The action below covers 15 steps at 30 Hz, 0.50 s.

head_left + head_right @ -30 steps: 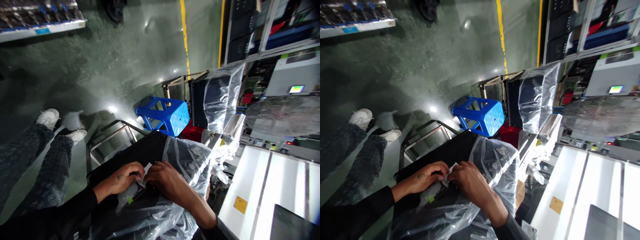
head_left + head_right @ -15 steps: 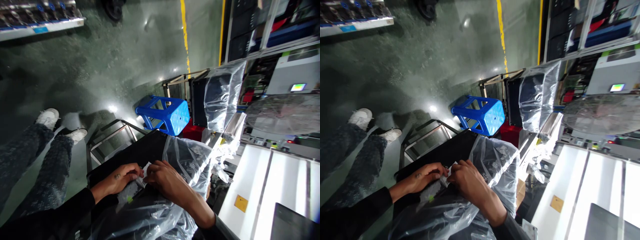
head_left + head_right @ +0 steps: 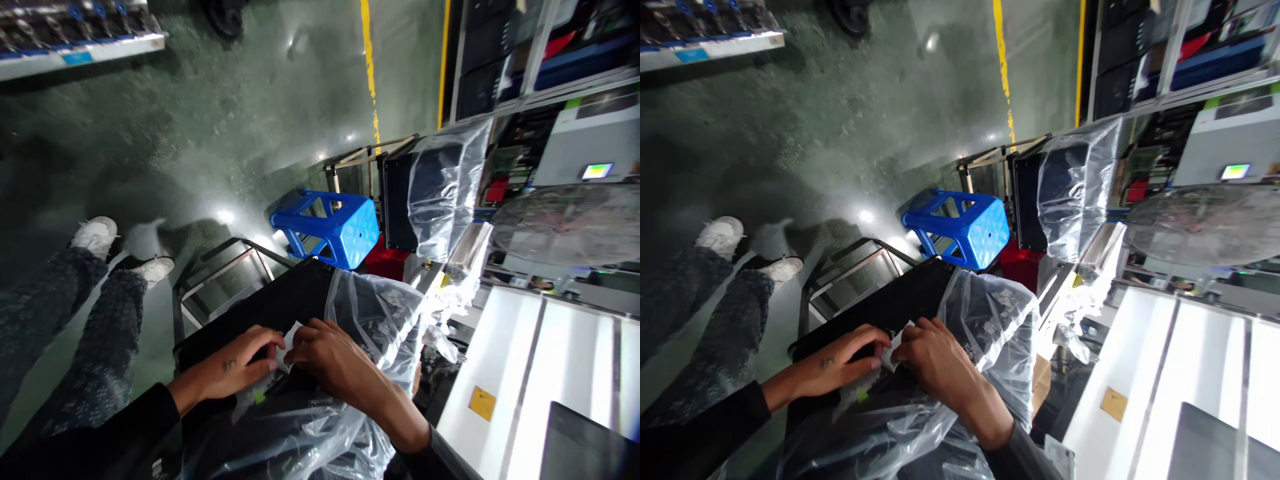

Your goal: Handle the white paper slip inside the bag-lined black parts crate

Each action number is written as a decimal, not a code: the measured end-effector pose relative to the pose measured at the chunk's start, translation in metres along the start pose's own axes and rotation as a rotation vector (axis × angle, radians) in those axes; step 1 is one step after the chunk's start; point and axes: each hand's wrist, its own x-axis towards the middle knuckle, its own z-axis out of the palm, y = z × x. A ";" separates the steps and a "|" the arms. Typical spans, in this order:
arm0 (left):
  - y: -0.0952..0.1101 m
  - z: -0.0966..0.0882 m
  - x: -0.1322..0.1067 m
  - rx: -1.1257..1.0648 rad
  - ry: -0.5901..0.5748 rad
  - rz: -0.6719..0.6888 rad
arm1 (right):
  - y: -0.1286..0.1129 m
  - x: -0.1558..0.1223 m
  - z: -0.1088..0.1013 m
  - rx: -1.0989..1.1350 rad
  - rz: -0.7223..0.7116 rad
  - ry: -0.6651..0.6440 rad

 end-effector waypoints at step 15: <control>-0.015 0.014 0.026 0.212 -0.015 0.209 | 0.001 0.000 -0.001 0.003 -0.009 -0.046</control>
